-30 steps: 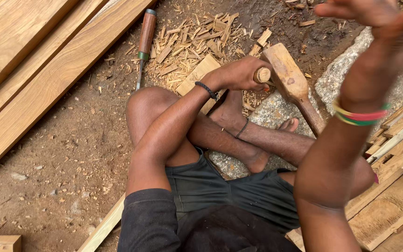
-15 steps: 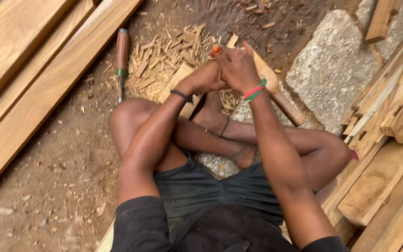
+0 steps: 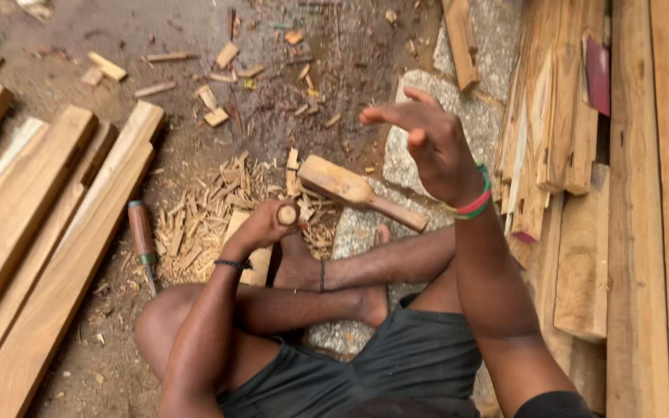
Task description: The person sits cross-legged on the ground and uses a wooden mallet to strike a chisel, carving a small piece of wood held between their feet. They repeatedly adjust the wood and chisel, striking the chisel to remove wood shavings.
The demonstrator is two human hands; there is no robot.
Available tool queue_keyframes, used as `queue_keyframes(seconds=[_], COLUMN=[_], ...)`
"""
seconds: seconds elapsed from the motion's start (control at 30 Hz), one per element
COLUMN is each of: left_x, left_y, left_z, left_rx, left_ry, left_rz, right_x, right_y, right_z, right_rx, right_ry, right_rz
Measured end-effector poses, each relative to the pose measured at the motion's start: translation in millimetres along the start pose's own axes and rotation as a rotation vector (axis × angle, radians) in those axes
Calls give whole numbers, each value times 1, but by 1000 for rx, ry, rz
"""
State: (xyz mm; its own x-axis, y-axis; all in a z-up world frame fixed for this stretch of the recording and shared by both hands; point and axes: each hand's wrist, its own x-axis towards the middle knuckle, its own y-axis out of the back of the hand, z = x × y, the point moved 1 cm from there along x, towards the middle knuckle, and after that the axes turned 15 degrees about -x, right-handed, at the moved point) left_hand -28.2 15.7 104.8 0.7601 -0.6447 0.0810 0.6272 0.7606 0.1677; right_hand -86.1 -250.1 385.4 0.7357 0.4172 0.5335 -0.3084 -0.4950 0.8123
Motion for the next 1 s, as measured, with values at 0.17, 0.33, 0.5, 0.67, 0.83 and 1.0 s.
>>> queue_keyframes(seconds=[0.17,0.33,0.5,0.67,0.83,1.0], left_x=[-3,2,1,-2,-4,-5], left_y=[0,3,4,3,3,8], left_z=[-1,-1,0,-6,2,8], left_rx=[10,39,69,74,8,-5], left_ry=[5,113,55,-58,-1,161], left_rz=[24,6,10,-10,-66,-57], right_x=[-12,-14,-7,-11,-5,8], right_y=[27,50,31,5,-7,-10], right_z=[-4,3,12,18,6,-18], right_rx=[-19,-18,-27,29,-22,-10], right_ry=[12,49,31,58,67,172], right_rz=[102,113,93,72,-38,-49])
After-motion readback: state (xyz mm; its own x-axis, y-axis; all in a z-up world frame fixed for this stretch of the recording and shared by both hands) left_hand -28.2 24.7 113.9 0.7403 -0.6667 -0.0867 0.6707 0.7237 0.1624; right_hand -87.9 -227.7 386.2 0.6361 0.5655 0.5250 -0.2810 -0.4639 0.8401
